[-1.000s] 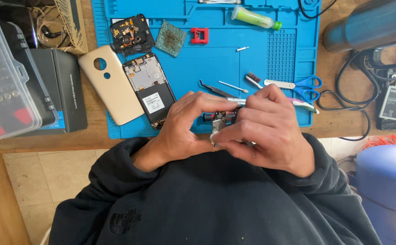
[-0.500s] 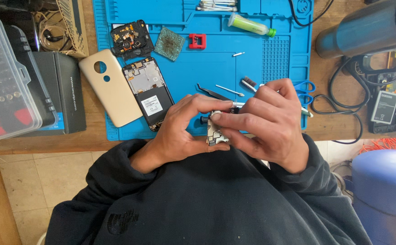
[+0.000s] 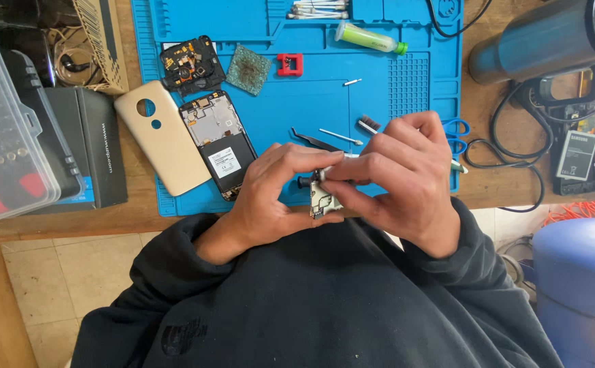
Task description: The person cleans a disassembled smartphone motherboard using a toothbrush and a cotton swab. They scrub various areas of the circuit board, briefly check a separate smartphone screen, and then continue cleaning the motherboard before placing it down.
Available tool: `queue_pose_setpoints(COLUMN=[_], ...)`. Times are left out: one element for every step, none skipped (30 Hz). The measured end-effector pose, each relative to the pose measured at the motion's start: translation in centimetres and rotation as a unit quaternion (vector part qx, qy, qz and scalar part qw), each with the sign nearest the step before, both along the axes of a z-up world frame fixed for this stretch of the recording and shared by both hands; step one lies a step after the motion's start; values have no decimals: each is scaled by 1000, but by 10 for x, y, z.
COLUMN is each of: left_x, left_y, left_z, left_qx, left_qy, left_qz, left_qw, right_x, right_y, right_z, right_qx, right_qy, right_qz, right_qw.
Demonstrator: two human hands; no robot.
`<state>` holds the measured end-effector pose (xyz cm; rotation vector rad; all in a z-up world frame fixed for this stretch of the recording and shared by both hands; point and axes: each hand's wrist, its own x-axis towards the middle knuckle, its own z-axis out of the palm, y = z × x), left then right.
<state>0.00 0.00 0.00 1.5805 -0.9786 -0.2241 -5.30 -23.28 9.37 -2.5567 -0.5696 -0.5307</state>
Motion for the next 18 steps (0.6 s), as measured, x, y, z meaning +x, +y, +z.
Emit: queue_pose_setpoints(left_x=[1,2,3,3,3,2,3,4,5,5,4,3,3,4,5,4,4,4], left_y=[-1,-2,-3,-3,-2,-2,-1,0,0,1,3,5,5,4,4,4,4,3], left_z=[3,7,10,10,9,8,9,10,12,12,13,13,14,14,14,13,13,12], left_qx=[0,11,23,22,26,29,29,25,20,19,16,13,14,16,18,19,15,10], left_qy=[0,-19,-40,-41,-46,-52,-52,-40,-30,-30,12,54,55,60,63,64,63,63], left_qz=[-2,24,52,50,57,63,60,46,31,27,19,10,8,4,-2,-5,-9,-13], left_qw=[1000,999,998,998,997,996,996,998,999,999,1000,998,998,998,998,998,998,998], right_x=[1,2,4,4,4,3,3,3,3,-3,-9,-14,-15,-16,-17,-16,-15,-13], right_y=[3,7,10,11,13,14,11,8,4,-5,-14,-22,-25,-27,-29,-27,-24,-22], right_z=[1,3,5,4,4,3,4,4,5,3,1,-1,0,0,1,-2,-4,-5], right_qx=[0,3,7,7,11,15,14,46,78,76,97,117,118,112,106,107,101,94], right_qy=[0,-5,-10,-11,-10,-9,-8,-13,-18,-19,-30,-42,-40,-37,-35,-35,-18,-2], right_qz=[-2,-18,-33,-34,-38,-42,-45,-48,-52,-56,-94,-132,-134,-101,-70,-73,-49,-25], right_qw=[1000,1000,999,999,999,999,999,998,995,995,990,983,983,988,991,991,994,995])
